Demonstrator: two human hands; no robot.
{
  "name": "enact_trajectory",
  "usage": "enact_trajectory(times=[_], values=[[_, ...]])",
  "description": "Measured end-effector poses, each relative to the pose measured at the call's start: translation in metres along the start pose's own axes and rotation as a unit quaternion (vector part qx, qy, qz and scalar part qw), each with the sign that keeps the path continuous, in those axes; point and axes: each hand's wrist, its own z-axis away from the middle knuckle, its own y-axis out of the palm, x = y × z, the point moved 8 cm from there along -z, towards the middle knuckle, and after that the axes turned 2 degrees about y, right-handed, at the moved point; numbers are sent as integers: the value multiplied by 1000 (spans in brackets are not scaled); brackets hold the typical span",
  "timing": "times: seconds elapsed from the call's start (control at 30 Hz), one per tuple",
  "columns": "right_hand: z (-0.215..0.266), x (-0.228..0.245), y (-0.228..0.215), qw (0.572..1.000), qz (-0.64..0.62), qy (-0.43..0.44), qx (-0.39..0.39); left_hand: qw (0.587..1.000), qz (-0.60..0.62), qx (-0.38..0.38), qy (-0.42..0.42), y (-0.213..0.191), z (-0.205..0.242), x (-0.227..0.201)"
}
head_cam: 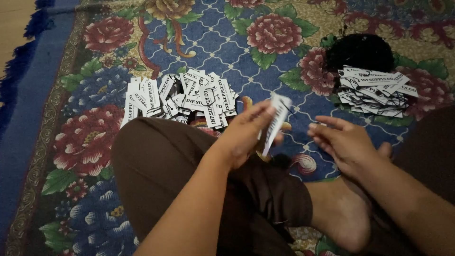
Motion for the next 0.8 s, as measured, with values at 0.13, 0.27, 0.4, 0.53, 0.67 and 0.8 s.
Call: enact_trajectory(times=[0.13, 0.27, 0.4, 0.53, 0.67, 0.8], values=[[-1, 9, 6, 999, 41, -1, -4, 984, -164, 62, -20, 16, 1, 19], [15, 41, 29, 998, 56, -16, -14, 873, -449, 166, -96, 31, -18, 79], [30, 78, 50, 994, 37, -105, 19, 901, -428, 43, -62, 3, -60, 108], [49, 90, 59, 993, 15, -100, 54, 842, -536, -39, -40, -8, -51, 74], [51, 76, 48, 993, 16, -37, 107, 887, -431, -128, -103, -12, -31, 53], [44, 45, 21, 988, 58, 65, 124, 957, -211, -191, -59, -16, -17, 31]])
